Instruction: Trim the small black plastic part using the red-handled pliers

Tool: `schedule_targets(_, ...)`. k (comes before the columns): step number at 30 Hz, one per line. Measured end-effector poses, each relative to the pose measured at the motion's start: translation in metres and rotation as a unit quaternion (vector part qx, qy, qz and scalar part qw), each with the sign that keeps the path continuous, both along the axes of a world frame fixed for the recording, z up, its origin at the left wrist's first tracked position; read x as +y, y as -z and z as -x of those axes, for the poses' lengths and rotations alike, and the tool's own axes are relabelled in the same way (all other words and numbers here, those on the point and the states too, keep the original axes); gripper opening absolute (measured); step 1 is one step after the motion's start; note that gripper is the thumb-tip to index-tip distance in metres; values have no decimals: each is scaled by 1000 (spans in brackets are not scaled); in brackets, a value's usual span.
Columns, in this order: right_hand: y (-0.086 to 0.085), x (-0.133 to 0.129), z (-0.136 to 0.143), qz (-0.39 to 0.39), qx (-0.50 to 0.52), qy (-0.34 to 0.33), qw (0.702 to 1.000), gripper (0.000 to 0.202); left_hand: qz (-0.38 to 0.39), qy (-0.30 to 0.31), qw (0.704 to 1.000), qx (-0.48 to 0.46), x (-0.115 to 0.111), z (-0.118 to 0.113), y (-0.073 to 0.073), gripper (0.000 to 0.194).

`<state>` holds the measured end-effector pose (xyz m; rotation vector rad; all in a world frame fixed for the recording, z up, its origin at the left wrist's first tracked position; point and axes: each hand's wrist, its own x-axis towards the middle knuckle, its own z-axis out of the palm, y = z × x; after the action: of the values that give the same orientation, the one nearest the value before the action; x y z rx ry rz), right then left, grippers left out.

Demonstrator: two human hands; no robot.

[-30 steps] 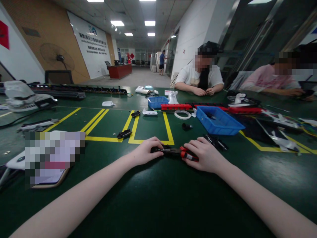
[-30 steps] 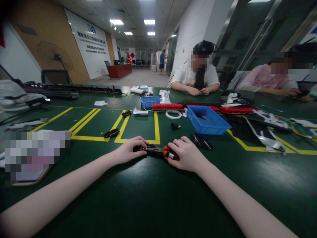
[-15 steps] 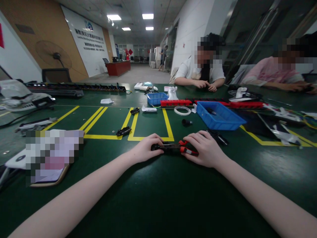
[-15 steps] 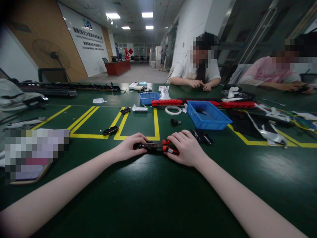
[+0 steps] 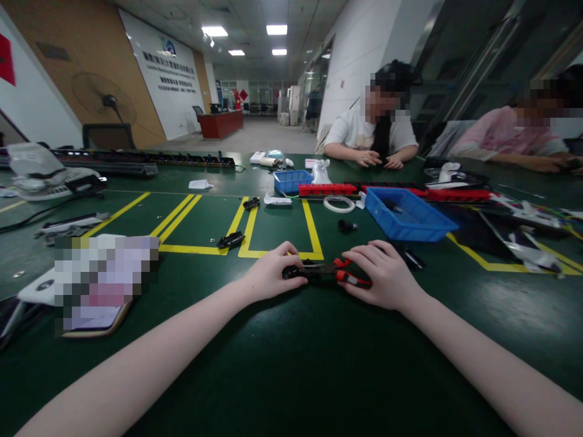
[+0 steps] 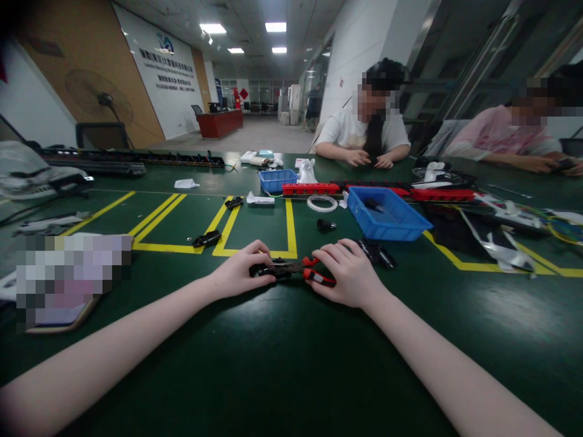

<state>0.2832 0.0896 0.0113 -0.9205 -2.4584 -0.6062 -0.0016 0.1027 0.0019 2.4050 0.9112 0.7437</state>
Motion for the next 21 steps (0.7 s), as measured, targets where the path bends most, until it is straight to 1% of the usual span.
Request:
schedule_targets(4,-1,0,0,6,-13,-11,1000,40,3,2,1000,2,-2,0,-2,12)
schedule_targets(9,-1,0,1,7,-13,-14,1000,38,5,9,1000,-4,-2,1,-2,15)
schedule_targets(16,-4,-2,3,47,-12,-7,999,34,19,19,999,-39,2,1,3,16)
schedule_targets(21,-5,-3,4,48,-15,-2,999,33,24,24,998,-44,2,1,2,16)
